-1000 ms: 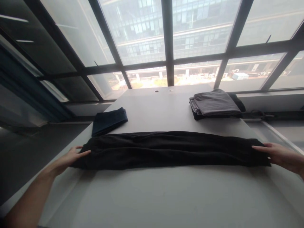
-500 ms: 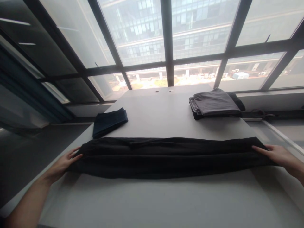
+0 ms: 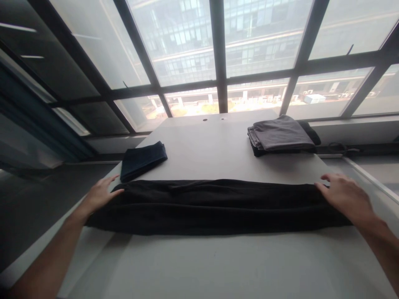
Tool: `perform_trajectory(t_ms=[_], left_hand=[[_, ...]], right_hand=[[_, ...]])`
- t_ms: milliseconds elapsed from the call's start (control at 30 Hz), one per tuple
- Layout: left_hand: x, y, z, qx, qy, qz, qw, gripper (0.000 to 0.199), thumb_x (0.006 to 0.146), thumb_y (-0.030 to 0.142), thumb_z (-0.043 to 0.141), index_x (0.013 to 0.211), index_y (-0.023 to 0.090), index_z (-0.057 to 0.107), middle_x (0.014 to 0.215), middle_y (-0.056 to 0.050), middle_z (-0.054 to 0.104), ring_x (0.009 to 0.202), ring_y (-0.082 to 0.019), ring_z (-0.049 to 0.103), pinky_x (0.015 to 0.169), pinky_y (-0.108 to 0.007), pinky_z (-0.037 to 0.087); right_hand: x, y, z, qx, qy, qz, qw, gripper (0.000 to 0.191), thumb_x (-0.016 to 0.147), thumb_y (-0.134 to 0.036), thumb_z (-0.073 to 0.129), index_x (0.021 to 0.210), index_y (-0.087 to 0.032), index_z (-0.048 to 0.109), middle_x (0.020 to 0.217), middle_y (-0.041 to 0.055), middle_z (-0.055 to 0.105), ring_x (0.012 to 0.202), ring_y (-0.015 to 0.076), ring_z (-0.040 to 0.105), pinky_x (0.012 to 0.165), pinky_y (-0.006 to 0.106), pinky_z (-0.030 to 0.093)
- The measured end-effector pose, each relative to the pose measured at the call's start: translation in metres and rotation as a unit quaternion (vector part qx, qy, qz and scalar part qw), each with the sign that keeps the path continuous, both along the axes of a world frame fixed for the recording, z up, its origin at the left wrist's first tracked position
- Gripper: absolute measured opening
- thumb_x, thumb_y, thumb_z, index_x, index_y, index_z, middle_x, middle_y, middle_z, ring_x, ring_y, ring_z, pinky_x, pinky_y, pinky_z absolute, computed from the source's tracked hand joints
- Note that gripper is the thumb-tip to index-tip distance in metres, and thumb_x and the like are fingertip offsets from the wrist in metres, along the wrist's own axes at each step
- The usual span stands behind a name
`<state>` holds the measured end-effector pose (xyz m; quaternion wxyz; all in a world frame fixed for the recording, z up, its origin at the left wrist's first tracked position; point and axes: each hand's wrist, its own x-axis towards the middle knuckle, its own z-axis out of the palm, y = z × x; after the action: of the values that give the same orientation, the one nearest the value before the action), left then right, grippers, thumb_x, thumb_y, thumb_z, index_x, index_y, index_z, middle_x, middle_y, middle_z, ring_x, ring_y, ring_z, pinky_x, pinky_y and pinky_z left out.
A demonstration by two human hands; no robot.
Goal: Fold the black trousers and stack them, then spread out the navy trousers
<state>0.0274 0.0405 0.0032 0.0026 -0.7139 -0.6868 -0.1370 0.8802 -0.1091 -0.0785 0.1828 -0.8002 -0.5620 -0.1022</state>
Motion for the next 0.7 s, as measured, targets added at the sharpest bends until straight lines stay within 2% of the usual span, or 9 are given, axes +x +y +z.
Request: perform_trajectory(t_ms=[67,100,200,300,367,467,533,600,700], left_hand=[[0.038,0.010,0.001,-0.013,-0.014,-0.190,0.982,0.067,0.085,0.060,0.059,0.137,0.018,0.057,0.137,-0.012,0.060,0.129,-0.030,0.054,0.113,-0.042,0.039],[0.060,0.013,0.000,-0.033,-0.020,-0.250,0.968,0.061,0.085,0.058,0.062,0.133,0.021,0.061,0.135,-0.011,0.060,0.127,-0.029,0.055,0.113,-0.042,0.040],[0.123,0.023,-0.005,-0.109,-0.031,-0.377,0.919,0.045,0.085,0.044,0.068,0.128,0.029,0.067,0.133,-0.007,0.061,0.124,-0.027,0.057,0.109,-0.041,0.043],[0.163,0.037,-0.014,-0.164,-0.076,-0.441,0.879,0.023,0.086,0.032,0.067,0.106,0.025,0.075,0.124,-0.008,0.066,0.114,-0.025,0.062,0.103,-0.039,0.047],[0.175,0.052,-0.021,-0.164,-0.109,-0.418,0.887,0.018,0.089,0.029,0.060,0.098,0.021,0.073,0.110,-0.007,0.071,0.101,-0.023,0.067,0.094,-0.036,0.051],[0.183,0.076,-0.031,-0.121,-0.134,-0.318,0.931,0.021,0.092,0.030,0.053,0.099,0.018,0.068,0.090,-0.006,0.072,0.082,-0.021,0.068,0.079,-0.033,0.055],[0.189,0.088,-0.039,-0.098,-0.132,-0.269,0.949,0.021,0.091,0.030,0.054,0.100,0.017,0.067,0.085,-0.006,0.071,0.078,-0.022,0.067,0.074,-0.034,0.055],[0.198,0.089,-0.046,-0.077,-0.121,-0.251,0.957,0.022,0.090,0.027,0.055,0.104,0.016,0.067,0.088,-0.008,0.070,0.083,-0.024,0.067,0.079,-0.037,0.054],[0.214,0.072,-0.052,-0.015,-0.100,-0.220,0.970,0.031,0.091,0.021,0.053,0.119,0.016,0.065,0.110,-0.014,0.067,0.105,-0.029,0.062,0.095,-0.046,0.049]], right_hand=[[-0.061,0.019,0.017,-0.006,0.049,0.118,0.992,0.032,0.087,-0.047,0.056,0.097,-0.020,0.071,0.101,0.0144,0.073,0.090,0.0282,0.068,0.079,0.039,0.049],[-0.094,0.029,0.024,-0.008,0.075,0.168,0.983,0.031,0.089,-0.045,0.055,0.096,-0.019,0.070,0.103,0.0130,0.072,0.093,0.0271,0.067,0.083,0.037,0.049],[-0.185,0.052,0.036,-0.045,0.123,0.301,0.945,0.027,0.094,-0.041,0.055,0.098,-0.020,0.071,0.103,0.0100,0.070,0.094,0.0248,0.066,0.087,0.035,0.049],[-0.243,0.062,0.036,-0.075,0.134,0.369,0.917,0.020,0.095,-0.034,0.057,0.099,-0.021,0.071,0.104,0.0084,0.069,0.096,0.0236,0.065,0.089,0.035,0.048],[-0.263,0.065,0.034,-0.075,0.139,0.396,0.905,0.017,0.095,-0.031,0.058,0.100,-0.021,0.071,0.104,0.0075,0.069,0.098,0.0227,0.064,0.090,0.034,0.048],[-0.277,0.068,0.031,-0.060,0.140,0.415,0.897,0.014,0.095,-0.027,0.059,0.102,-0.022,0.071,0.108,0.0070,0.068,0.101,0.0222,0.062,0.092,0.034,0.048],[-0.280,0.070,0.027,-0.053,0.133,0.411,0.900,0.015,0.094,-0.024,0.060,0.104,-0.022,0.070,0.110,0.0076,0.067,0.103,0.0230,0.061,0.094,0.036,0.048],[-0.281,0.071,0.022,-0.050,0.121,0.403,0.906,0.017,0.093,-0.022,0.060,0.107,-0.022,0.070,0.112,0.0085,0.066,0.105,0.0243,0.060,0.096,0.038,0.048],[-0.279,0.068,0.009,-0.033,0.105,0.398,0.911,0.022,0.094,-0.020,0.059,0.114,-0.022,0.069,0.122,0.0097,0.063,0.114,0.0257,0.057,0.102,0.040,0.046]])
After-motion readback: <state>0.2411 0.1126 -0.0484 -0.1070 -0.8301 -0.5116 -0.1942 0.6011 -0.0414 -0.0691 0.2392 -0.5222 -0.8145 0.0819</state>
